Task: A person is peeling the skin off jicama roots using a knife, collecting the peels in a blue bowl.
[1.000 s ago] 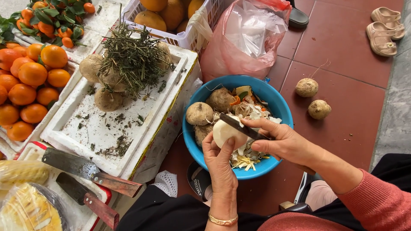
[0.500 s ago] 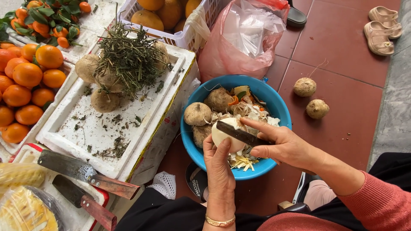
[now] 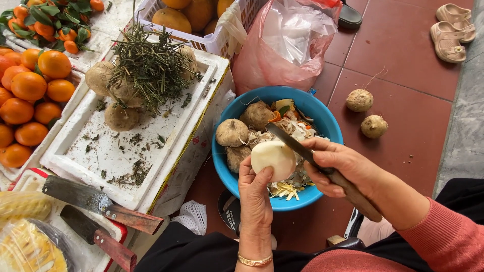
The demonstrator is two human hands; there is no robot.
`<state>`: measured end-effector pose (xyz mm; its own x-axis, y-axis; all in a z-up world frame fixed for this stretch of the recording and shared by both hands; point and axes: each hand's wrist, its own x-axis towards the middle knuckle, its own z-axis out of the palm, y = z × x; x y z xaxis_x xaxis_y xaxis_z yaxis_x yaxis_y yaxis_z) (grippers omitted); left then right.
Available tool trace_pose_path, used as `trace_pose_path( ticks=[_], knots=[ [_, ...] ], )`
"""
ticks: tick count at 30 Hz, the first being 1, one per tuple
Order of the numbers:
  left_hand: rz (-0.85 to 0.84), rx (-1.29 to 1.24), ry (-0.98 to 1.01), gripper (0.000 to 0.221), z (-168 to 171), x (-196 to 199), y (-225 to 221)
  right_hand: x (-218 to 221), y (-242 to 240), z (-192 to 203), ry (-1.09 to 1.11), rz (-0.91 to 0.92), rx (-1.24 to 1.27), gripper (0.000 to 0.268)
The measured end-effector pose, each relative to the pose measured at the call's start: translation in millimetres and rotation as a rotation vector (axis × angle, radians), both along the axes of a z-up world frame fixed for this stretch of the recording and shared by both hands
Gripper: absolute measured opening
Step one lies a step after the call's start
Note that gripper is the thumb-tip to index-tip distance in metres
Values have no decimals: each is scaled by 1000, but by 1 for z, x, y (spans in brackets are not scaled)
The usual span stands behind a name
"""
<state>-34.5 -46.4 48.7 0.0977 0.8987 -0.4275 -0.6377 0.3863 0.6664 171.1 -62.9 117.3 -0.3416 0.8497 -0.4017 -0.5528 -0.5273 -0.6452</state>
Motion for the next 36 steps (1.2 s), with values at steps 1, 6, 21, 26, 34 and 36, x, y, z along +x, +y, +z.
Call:
trace_pose_path(
  ticks=[1,6,21,26,34,36],
  knots=[
    [-1,0,1,63,2,-1,1,-6,0,11,1,-1,0,30],
    [-1,-11,84,66,15,-3,2,-16,-3,33,-634,111,49,85],
    [-16,2,152,61,0,-3,0,-14,7,16,-320,-99,-156,47],
    [-42,2,131,60,-5,-3,2,4,1,-14,111,1,-99,31],
    [-43,5,328,59,22,1,0,-26,-6,28,-898,223,17,95],
    [13,3,351,62,24,2,-2,-24,-8,10,-1036,244,311,91]
  ],
)
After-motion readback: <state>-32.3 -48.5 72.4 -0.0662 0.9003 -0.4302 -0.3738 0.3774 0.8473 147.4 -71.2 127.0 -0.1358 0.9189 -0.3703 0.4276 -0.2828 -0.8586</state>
